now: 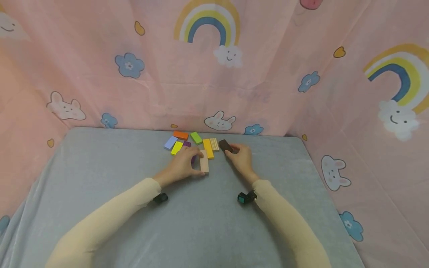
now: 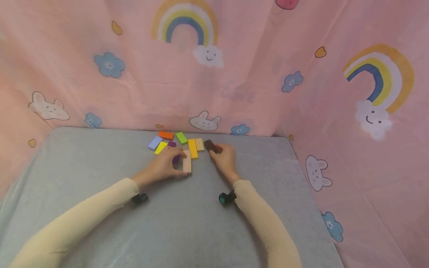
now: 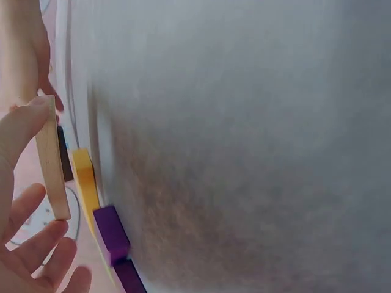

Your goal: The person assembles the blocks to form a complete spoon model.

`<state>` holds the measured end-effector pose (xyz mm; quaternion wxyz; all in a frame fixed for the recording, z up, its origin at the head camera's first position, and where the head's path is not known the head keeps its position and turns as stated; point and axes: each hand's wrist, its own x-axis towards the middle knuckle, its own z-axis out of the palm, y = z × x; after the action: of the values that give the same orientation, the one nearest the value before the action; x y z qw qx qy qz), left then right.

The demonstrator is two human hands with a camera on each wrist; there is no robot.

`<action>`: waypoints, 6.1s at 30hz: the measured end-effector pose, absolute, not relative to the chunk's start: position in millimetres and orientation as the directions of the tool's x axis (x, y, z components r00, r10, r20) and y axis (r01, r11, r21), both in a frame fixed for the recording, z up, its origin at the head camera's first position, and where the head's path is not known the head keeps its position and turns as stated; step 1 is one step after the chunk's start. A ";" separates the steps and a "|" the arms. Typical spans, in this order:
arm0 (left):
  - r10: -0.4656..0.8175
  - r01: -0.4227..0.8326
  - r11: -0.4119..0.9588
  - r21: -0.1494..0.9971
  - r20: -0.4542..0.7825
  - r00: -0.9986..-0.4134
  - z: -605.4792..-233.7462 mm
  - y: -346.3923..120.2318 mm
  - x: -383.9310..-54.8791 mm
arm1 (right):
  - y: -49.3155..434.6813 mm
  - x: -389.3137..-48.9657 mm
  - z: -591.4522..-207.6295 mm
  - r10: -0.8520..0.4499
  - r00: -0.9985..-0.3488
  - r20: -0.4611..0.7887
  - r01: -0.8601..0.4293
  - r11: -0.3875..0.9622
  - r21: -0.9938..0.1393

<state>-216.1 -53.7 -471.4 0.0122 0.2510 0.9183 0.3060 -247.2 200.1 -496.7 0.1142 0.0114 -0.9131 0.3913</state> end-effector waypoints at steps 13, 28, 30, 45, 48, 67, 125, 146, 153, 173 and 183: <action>0.501 0.473 0.635 0.611 0.141 -0.854 -470.9 -60.8 -168.6 | 198.9 -237.4 -482.1 -0.026 -0.968 0.249 -0.204 0.657 -0.726; 0.494 0.467 0.632 0.618 0.144 -0.858 -479.6 -64.1 -143.6 | 183.2 -214.9 -474.6 -0.199 -0.958 0.206 -0.286 0.617 -0.733; 0.492 0.465 0.630 0.622 0.142 -0.859 -480.5 -65.4 -142.1 | 182.0 -212.9 -474.7 -0.217 -0.955 0.204 -0.295 0.609 -0.736; 0.523 0.473 0.616 0.629 0.122 -0.844 -484.5 -64.6 -123.7 | 176.4 -207.4 -480.1 -0.358 -0.913 0.194 -0.380 0.580 -0.721; 0.520 0.476 0.614 0.629 0.130 -0.844 -486.3 -63.3 -121.8 | 174.3 -206.3 -481.3 -0.381 -0.907 0.178 -0.384 0.577 -0.721; 0.518 0.480 0.624 0.617 0.134 -0.845 -492.4 -64.6 -115.2 | 167.1 -198.9 -488.2 -0.441 -0.887 0.135 -0.392 0.565 -0.726; 0.883 0.882 0.453 0.131 0.068 -0.464 -484.7 -92.7 -120.7 | 163.7 -187.7 -496.1 -0.523 -0.844 0.117 -0.450 0.573 -0.685; 0.880 0.881 0.458 0.118 0.080 -0.468 -483.1 -91.4 -120.4 | 163.8 -188.3 -499.2 -0.536 -0.839 0.092 -0.452 0.592 -0.667; 0.881 0.881 0.457 0.124 0.073 -0.467 -482.0 -90.3 -120.4 | 162.7 -187.7 -498.8 -0.542 -0.836 0.084 -0.453 0.597 -0.662; 0.880 0.880 0.457 0.130 0.077 -0.468 -482.8 -90.3 -121.7 | 162.9 -189.7 -496.5 -0.564 -0.824 0.046 -0.448 0.601 -0.662; 0.881 0.879 0.457 0.134 0.065 -0.468 -481.8 -89.4 -122.3 | 166.4 -193.7 -487.5 -0.564 -0.825 -0.003 -0.368 0.542 -0.755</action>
<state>-122.3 -89.4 -481.8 0.0068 0.5156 0.8536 0.0744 -193.7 166.4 -487.5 -0.1238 0.2682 -0.8693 0.3963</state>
